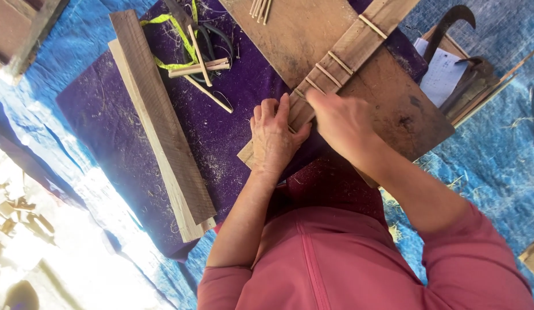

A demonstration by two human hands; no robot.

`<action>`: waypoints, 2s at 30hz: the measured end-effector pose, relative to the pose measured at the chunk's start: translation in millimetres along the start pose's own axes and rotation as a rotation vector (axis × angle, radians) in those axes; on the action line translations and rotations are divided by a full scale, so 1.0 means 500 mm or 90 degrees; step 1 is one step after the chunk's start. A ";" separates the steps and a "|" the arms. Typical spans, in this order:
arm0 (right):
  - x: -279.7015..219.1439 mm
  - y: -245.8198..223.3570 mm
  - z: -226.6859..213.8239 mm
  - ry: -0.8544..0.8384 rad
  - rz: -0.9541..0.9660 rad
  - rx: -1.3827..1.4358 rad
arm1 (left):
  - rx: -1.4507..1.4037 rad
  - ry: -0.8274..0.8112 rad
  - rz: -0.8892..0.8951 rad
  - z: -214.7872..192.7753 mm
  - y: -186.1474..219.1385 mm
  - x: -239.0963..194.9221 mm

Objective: The person assembles a small wooden ladder by inserting dowels into pre-drilled holes on two side rails, then sands the assembled piece with sandpaper. The person flips the ladder to sand both sides and edges.

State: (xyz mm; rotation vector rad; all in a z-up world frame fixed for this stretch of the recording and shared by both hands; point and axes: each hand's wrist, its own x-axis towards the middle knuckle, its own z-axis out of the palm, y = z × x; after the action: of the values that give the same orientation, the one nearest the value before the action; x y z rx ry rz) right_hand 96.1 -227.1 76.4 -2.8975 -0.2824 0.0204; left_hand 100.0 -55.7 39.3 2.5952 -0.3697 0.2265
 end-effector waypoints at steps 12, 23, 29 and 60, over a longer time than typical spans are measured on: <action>0.032 0.032 -0.018 -0.002 0.044 0.049 | 0.050 0.002 0.023 0.002 0.003 0.002; -0.004 0.024 0.019 0.060 0.024 -0.068 | 0.041 -0.042 -0.004 -0.003 0.002 0.006; 0.059 0.021 0.068 0.063 0.023 -0.016 | 0.034 -0.046 0.007 0.002 -0.003 0.000; 0.007 0.069 0.058 0.060 0.003 -0.043 | 0.013 -0.034 -0.011 0.003 -0.005 0.009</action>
State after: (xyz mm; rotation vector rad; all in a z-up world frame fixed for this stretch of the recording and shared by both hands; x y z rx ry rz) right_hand 105.0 -252.8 40.1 -2.9554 -0.2636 -0.1277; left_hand 105.0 -55.4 38.1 2.6273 -0.3658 0.1552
